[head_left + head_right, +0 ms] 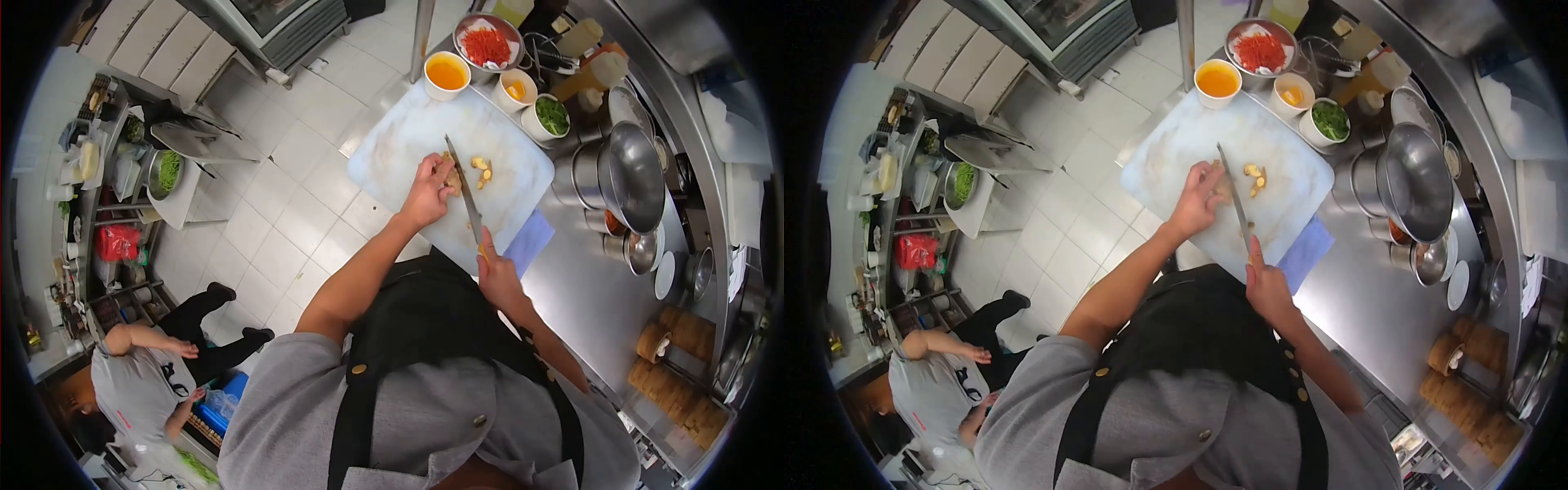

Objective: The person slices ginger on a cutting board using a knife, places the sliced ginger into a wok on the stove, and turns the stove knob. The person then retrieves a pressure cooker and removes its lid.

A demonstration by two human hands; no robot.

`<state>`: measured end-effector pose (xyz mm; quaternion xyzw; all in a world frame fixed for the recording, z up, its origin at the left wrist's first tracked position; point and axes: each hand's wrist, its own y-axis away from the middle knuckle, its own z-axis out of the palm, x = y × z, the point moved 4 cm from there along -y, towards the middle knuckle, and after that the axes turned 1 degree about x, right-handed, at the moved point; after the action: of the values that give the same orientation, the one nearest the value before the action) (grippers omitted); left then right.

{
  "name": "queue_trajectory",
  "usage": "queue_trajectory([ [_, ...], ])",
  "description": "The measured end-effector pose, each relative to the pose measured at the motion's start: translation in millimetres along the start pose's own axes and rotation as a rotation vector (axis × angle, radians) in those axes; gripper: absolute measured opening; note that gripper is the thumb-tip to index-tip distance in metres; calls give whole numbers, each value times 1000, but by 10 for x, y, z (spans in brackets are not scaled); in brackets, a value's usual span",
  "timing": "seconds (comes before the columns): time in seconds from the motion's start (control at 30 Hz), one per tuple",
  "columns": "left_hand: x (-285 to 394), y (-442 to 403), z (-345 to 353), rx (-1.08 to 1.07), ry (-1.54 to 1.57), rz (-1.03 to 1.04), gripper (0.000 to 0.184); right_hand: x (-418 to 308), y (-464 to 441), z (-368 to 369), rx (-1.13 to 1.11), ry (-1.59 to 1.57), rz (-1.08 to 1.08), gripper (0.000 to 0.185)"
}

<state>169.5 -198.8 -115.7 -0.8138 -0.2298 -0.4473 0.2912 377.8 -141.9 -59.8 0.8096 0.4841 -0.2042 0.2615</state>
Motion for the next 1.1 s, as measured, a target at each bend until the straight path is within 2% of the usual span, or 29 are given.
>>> queue_trajectory([
  [0.17,18,14,-59,26,36,17,52,189,-372,257,193,21,-68,64],
  [0.23,19,38,-117,8,33,-14,53,102,-351,-79,89,39,9,60],
  [0.3,9,49,-87,-2,38,-61,54,145,-180,-211,111,60,5,60],
  [0.37,-43,55,-40,5,122,-127,47,180,47,-303,81,98,34,58],
  [0.43,-9,6,65,21,25,412,29,175,193,-399,339,73,-291,55],
  [0.47,-56,49,139,198,196,298,17,382,203,-296,161,-8,-97,51],
  [0.5,-251,27,265,-52,98,342,20,631,215,-192,133,-160,22,49],
  [0.53,-212,82,315,182,7,385,26,982,229,-57,136,-262,79,49],
  [0.57,-328,72,397,302,-95,464,29,651,239,-270,138,-206,96,51],
  [0.6,-451,-12,446,5,378,204,26,910,191,-257,144,-25,144,52],
  [0.63,-331,15,324,38,-18,250,27,1137,91,-225,188,33,94,53],
  [0.67,-216,34,207,88,16,146,35,1285,47,-267,222,37,53,52],
  [0.7,-231,35,186,159,139,-48,50,1361,-41,-246,224,23,36,52],
  [0.73,-271,-4,258,186,120,-40,50,1432,-93,-221,227,5,21,52],
  [0.8,-455,-64,350,331,95,-199,54,1616,-194,-189,218,-21,14,52],
  [0.83,-278,-104,266,100,2,-293,44,1666,-239,-179,208,-40,10,52],
  [0.87,-324,-128,150,106,4,-294,44,1770,-307,-145,192,-67,0,51],
  [0.9,-389,-216,228,-107,-277,-210,39,1986,-428,-50,171,-148,5,51],
  [0.93,-654,-360,704,-344,-535,-87,34,1532,-389,-95,137,-290,63,51],
  [0.97,-1296,-318,1197,-1,-402,318,26,1128,-182,-314,96,-147,-30,51],
  [1.0,-1122,-193,1062,21,-77,223,26,634,-48,-449,92,-135,-32,48],
  [1.03,-1131,-123,1159,221,-144,371,27,773,-70,-395,124,-166,-126,47],
  [1.07,-863,-78,969,130,-80,354,32,528,-23,-518,51,-141,43,47],
  [1.1,-228,-48,492,61,139,-44,35,827,-59,-415,142,-88,-60,47],
])
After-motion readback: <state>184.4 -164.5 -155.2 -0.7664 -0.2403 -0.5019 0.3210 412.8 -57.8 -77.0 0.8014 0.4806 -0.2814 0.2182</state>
